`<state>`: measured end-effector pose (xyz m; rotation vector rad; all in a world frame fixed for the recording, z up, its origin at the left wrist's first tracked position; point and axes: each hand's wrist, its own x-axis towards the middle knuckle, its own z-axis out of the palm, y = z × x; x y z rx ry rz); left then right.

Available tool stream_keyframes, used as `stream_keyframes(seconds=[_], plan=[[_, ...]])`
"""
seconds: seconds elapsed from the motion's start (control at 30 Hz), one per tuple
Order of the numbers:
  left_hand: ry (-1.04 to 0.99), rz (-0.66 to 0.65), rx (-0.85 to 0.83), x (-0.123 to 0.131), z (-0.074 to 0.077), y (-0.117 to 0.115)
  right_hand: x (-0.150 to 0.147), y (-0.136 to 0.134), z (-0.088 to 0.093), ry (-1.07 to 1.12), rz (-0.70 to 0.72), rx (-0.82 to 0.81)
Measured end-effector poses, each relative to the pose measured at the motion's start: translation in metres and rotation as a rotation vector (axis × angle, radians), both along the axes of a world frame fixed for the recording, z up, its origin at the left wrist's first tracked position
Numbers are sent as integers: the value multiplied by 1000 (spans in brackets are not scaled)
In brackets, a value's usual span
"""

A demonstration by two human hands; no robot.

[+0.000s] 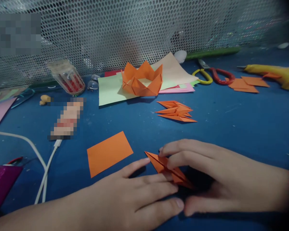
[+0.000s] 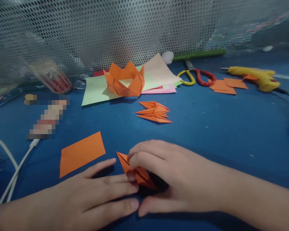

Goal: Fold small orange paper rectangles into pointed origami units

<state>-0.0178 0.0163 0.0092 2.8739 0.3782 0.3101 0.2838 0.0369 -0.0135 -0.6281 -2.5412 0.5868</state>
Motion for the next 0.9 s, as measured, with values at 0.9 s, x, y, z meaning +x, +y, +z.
stream_keyframes(seconds=[0.9], plan=[[-31, 282, 197, 18, -11, -7, -1, 0, -10, 56, -127, 168]])
